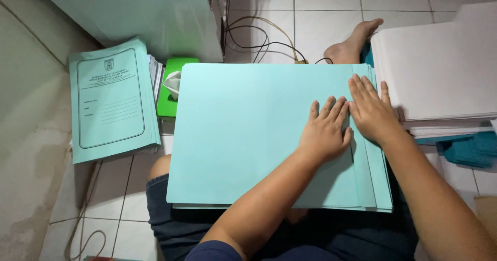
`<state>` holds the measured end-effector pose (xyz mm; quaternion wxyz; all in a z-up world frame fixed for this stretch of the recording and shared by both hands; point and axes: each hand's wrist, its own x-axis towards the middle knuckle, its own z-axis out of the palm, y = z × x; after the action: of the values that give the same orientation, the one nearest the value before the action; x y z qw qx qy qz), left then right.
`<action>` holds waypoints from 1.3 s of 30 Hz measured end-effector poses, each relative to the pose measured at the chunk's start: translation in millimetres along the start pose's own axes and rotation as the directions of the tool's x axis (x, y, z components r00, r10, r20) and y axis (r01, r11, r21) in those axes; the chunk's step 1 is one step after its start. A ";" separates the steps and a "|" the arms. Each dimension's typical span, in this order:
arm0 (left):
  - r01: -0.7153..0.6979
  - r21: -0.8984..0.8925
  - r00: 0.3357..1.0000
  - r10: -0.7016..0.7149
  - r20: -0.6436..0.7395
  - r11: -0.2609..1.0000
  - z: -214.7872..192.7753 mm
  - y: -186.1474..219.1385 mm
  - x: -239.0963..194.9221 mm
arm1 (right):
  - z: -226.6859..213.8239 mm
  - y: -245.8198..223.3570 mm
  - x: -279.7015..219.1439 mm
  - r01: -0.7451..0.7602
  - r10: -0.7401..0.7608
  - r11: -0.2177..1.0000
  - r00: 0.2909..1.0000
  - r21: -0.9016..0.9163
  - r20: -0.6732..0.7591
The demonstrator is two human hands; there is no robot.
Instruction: The person sits on the floor and folds light blue document covers in half by hand. They repeatedly pick up a cover, fold it, smooth the crease, and place it onto a stack on the floor.
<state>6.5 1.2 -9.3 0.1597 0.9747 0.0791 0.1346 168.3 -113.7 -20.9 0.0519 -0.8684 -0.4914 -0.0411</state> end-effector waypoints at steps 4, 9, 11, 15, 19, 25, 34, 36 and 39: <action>0.017 -0.031 0.998 -0.015 0.065 0.999 -10.6 1.0 0.0 | -23.8 -46.2 -91.1 0.042 -0.043 0.999 0.997 -0.018 -0.068; -0.010 -0.003 1.000 0.010 0.020 1.000 1.1 3.0 1.3 | -19.9 -73.9 -177.6 0.044 -0.059 0.990 0.992 -0.133 -0.108; -0.003 0.026 0.999 0.005 -0.054 1.000 -1.5 5.0 2.1 | -15.3 -66.5 -174.1 0.067 -0.085 0.986 0.990 -0.153 -0.110; 0.013 -0.006 0.991 -0.012 0.136 1.000 -25.9 6.9 -1.9 | -0.2 -40.5 -108.6 0.088 -0.115 0.982 0.980 -0.165 -0.160; 0.019 -0.032 0.996 -0.016 0.087 0.999 -23.1 6.6 -2.4 | 12.1 -8.2 -9.4 0.073 -0.096 0.985 0.985 -0.157 -0.144; 0.048 -0.034 0.998 -0.047 0.038 0.998 1.9 2.8 5.3 | 19.7 16.7 52.0 0.022 -0.023 1.000 0.999 -0.009 -0.040; -0.053 -0.037 0.999 0.053 -0.003 0.998 -34.4 11.8 -5.5 | -25.5 -79.9 -127.0 -0.017 -0.017 0.990 0.973 -0.142 -0.230; -0.231 -0.024 0.973 0.230 -0.033 0.973 -5.4 12.2 -7.6 | -22.1 -94.5 -161.8 -0.054 0.023 0.990 0.973 -0.133 -0.228; -0.348 -0.010 0.937 0.348 0.009 0.937 18.2 9.7 11.9 | -19.0 -110.7 -184.3 -0.135 0.108 0.984 0.971 -0.119 -0.214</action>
<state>24.1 -10.8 -19.8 0.1378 0.9734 -0.0958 0.1560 -21.7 -216.1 -19.1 0.0469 -0.8895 -0.4253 -0.1604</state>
